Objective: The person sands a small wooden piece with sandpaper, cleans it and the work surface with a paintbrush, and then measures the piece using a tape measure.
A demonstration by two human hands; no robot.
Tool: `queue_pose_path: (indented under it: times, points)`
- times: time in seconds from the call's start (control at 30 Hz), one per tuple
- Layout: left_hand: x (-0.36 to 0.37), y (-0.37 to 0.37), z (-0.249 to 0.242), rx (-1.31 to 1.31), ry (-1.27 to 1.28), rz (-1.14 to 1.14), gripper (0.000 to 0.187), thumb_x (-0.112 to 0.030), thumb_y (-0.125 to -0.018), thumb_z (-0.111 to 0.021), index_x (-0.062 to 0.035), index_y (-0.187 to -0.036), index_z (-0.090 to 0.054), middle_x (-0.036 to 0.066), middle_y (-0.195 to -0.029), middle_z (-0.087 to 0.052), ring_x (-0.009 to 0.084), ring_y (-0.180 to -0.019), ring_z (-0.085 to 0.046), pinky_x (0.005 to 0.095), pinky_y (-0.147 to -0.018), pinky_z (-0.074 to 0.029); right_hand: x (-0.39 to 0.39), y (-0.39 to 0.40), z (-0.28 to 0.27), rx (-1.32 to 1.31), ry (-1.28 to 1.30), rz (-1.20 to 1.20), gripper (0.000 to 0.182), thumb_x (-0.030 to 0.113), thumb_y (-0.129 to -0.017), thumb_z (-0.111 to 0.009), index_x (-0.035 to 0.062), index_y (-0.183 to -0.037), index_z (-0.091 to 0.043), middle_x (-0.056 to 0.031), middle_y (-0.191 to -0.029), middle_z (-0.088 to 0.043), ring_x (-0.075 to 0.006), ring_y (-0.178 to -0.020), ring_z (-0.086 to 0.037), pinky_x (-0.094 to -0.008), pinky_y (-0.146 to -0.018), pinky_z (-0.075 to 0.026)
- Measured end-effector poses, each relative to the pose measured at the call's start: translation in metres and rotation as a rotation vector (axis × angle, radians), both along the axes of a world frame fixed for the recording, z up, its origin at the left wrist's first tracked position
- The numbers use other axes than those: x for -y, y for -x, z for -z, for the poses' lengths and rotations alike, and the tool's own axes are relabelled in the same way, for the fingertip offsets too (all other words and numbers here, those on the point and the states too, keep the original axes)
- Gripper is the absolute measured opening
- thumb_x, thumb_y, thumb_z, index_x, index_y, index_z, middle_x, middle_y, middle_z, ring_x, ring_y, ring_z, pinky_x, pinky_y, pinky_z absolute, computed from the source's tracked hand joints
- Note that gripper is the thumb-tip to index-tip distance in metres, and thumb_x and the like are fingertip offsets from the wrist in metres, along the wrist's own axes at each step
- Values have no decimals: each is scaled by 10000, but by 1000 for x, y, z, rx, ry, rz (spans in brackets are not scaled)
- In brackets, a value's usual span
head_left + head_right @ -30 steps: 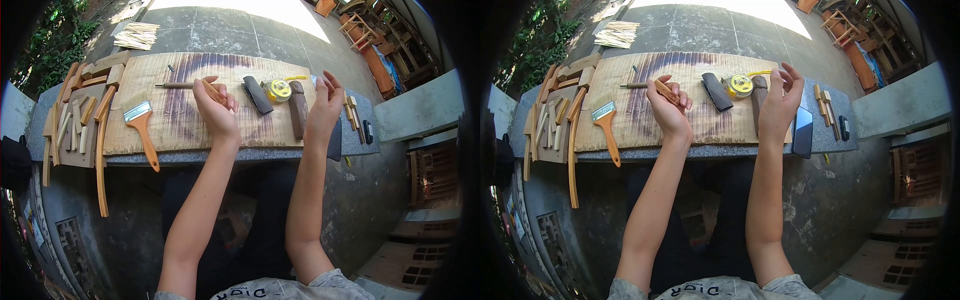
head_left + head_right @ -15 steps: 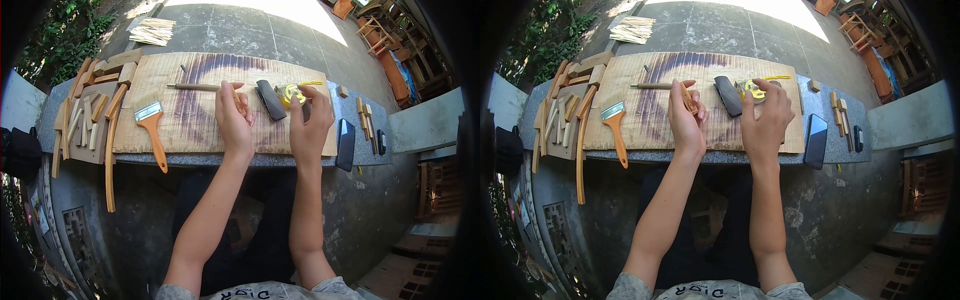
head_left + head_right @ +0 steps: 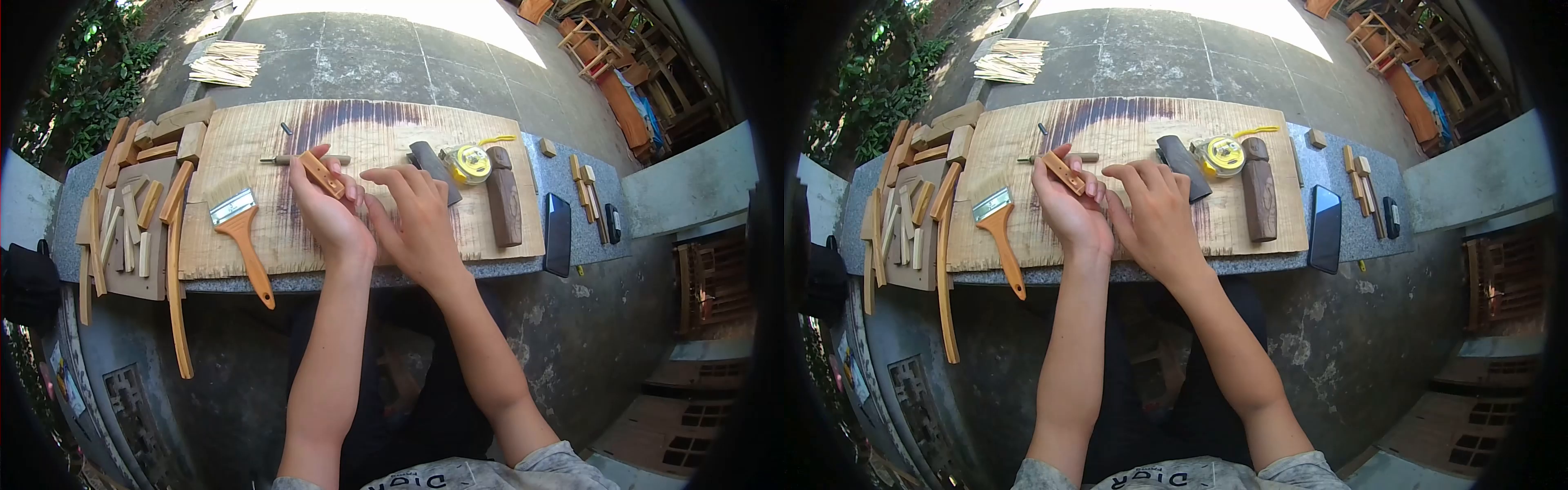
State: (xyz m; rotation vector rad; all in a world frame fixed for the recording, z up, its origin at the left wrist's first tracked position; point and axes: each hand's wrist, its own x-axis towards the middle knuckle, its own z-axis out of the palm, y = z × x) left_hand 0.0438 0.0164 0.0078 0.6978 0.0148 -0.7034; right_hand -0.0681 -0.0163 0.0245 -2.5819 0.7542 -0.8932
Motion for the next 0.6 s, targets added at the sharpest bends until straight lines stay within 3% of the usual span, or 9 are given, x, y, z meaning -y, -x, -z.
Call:
queue_pose_path:
  times: [0.13,0.33,0.43,0.6]
  points:
    - [1,4,-5,14,-51,55,428,-430,-1125,-384,-47,-1206,-558,-8,-864,-497,85,-598,-410,271,-556,-354,2,6,-1,0,7,35,315,102,-901,-687,111,-1215,-666,-75,-1104,-645,-273,-1092,-606,-421,-955,-386]
    - [2,11,-7,201,-118,208,431,-420,-1137,-387,-39,-1210,-574,-15,-874,-503,54,-597,-387,237,-546,-319,42,51,-21,-276,266,432,505,108,-850,-659,107,-1354,-621,-113,-1393,-605,-281,-1330,-512,-483,-1067,-304]
    - [6,16,-8,247,-111,251,434,-394,-1145,-379,-29,-1248,-589,-16,-887,-502,48,-621,-386,232,-566,-319,60,68,-13,-412,263,431,641,136,-827,-666,137,-1461,-571,-113,-1537,-530,-286,-1410,-446,-512,-1094,-275]
    - [6,19,-8,250,-84,332,449,-362,-1150,-382,-15,-1312,-617,-15,-907,-505,55,-659,-411,235,-596,-331,79,73,-17,-489,89,391,697,85,-823,-680,228,-1499,-579,-86,-1548,-548,-291,-1381,-468,-499,-1113,-264]
